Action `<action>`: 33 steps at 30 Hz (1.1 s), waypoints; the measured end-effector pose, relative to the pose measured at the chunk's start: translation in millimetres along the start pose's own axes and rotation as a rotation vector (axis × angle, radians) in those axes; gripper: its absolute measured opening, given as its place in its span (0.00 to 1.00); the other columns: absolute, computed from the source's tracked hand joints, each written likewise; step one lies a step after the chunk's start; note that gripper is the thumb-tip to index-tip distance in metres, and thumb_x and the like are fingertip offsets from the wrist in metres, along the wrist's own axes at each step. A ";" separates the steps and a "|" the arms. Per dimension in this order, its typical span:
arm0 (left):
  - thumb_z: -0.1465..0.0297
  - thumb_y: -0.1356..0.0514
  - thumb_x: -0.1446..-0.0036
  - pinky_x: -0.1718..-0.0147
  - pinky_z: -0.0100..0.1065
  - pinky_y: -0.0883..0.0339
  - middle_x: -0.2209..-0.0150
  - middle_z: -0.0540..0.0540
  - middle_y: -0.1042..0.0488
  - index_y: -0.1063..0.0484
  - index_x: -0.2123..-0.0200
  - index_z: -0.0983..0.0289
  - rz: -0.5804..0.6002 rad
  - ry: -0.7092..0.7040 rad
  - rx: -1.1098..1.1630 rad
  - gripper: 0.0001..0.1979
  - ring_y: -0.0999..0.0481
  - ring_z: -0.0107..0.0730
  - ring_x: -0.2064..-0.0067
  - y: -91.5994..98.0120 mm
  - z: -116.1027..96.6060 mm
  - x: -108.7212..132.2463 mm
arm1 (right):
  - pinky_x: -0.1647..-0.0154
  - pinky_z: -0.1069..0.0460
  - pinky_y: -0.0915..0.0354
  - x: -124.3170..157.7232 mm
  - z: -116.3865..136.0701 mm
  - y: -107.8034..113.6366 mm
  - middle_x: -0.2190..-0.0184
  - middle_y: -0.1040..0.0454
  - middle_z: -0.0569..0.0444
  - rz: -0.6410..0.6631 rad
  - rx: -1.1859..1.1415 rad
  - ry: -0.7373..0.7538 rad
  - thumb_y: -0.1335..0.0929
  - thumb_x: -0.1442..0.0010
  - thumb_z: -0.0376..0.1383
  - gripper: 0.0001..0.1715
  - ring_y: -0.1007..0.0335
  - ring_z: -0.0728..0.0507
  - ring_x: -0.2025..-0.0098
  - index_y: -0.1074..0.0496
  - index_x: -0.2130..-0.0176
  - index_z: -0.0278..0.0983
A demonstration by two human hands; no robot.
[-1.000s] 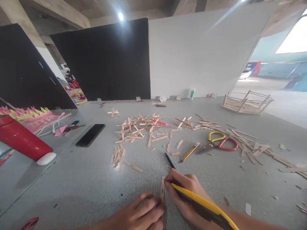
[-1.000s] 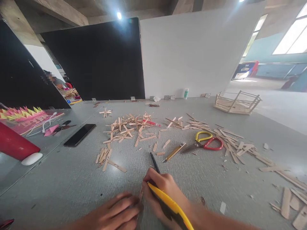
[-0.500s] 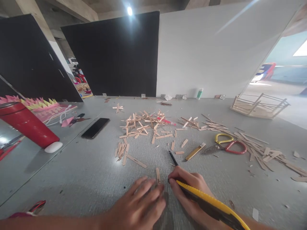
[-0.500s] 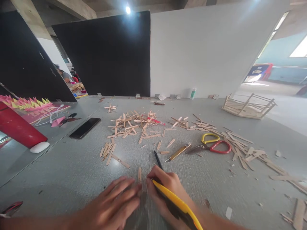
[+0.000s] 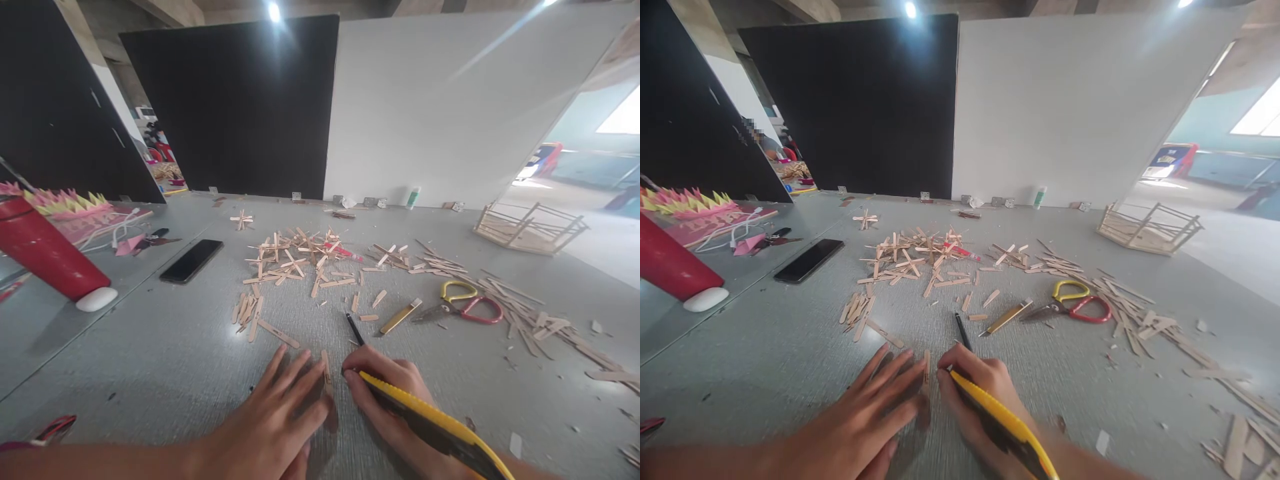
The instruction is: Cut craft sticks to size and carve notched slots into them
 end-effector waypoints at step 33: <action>0.70 0.39 0.36 0.30 0.60 0.49 0.25 0.66 0.50 0.51 0.25 0.59 -0.036 -0.085 0.266 0.40 0.49 0.62 0.26 -0.1 -0.6 5.9 | 0.72 0.54 0.38 -3.0 6.4 -4.5 0.79 0.28 0.61 0.223 -0.113 0.008 0.35 0.29 0.39 0.10 0.33 0.51 0.78 0.27 0.61 0.38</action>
Point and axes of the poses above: each hand's wrist, its own x-axis away from the middle knuckle, its own y-axis out of the back of the hand, z = x × y, the point moved 6 cm from there along -x, towards the middle knuckle
